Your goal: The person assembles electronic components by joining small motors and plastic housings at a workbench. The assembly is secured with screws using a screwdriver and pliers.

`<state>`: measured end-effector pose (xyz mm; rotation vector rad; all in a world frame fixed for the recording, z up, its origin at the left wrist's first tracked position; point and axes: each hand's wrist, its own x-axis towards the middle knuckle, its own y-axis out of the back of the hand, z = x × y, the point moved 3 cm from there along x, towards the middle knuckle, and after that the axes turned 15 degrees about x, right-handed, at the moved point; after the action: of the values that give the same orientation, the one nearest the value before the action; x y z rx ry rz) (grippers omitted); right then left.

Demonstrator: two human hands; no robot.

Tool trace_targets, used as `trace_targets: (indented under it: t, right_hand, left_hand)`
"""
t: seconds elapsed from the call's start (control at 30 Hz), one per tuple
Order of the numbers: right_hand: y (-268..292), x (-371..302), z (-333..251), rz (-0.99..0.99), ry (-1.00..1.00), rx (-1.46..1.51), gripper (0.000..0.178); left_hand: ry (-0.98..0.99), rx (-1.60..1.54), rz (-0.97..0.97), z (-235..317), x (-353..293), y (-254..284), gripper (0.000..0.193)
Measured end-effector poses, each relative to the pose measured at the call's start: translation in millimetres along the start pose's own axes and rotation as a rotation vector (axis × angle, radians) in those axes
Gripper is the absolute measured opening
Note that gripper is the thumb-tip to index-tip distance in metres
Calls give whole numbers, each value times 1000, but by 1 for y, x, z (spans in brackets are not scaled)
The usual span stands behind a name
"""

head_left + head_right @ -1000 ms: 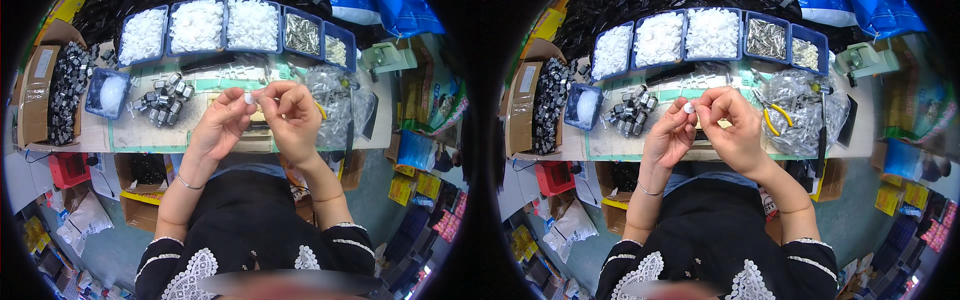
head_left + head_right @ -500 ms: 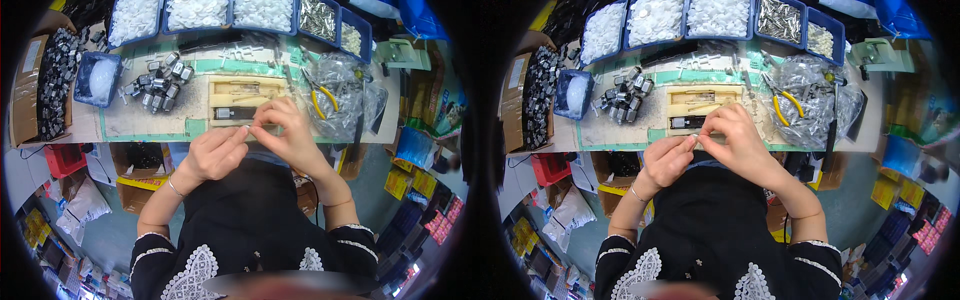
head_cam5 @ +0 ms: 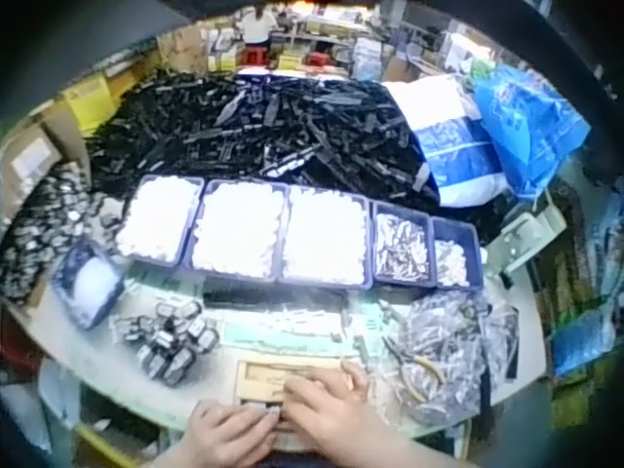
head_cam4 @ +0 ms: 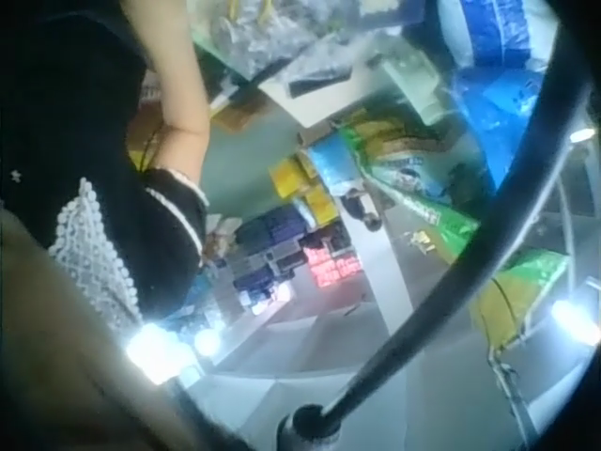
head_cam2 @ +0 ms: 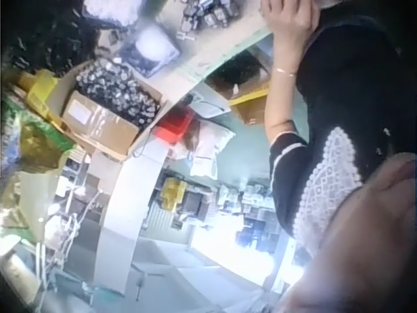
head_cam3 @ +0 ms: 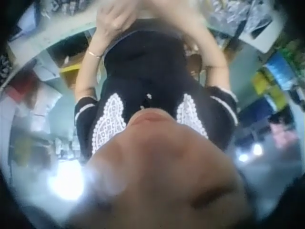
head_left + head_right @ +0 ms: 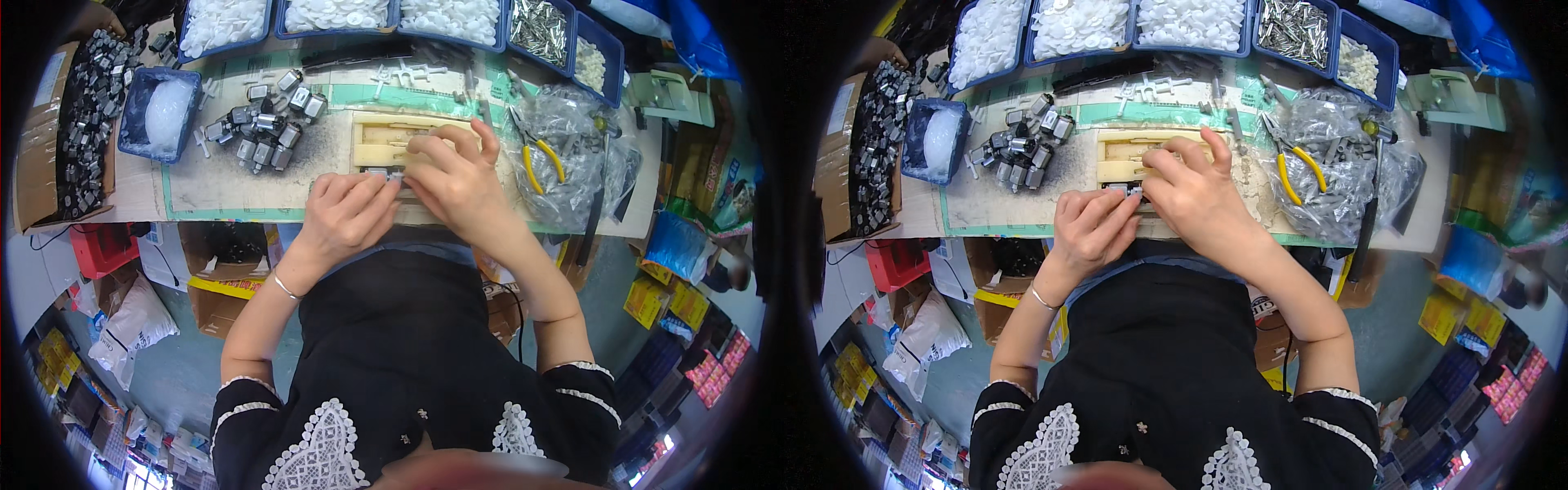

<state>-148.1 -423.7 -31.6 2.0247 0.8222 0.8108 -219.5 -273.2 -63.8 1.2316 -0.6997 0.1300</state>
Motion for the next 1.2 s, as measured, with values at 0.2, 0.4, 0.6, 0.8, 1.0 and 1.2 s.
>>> trace_targets:
  t: [0.2,0.4,0.6,0.8,1.0,1.2]
  right_hand:
    - [73,34,52,319,-223,246,11]
    - [91,62,152,240,-239,-528,12]
    - [80,67,153,167,-272,-514,10]
    - [82,72,158,100,-313,-443,10]
    - [84,72,168,142,-366,-287,13]
    - [94,55,167,416,-385,-142,16]
  left_hand:
    - [-13,34,-8,2,15,0,13]
    - [35,-57,47,-15,46,21,14]
    - [308,138,119,-86,96,21,16]
    - [394,488,59,-116,121,2,16]
    - [381,380,45,-127,123,-7,9]
    - [541,-105,124,-115,121,-4,9]
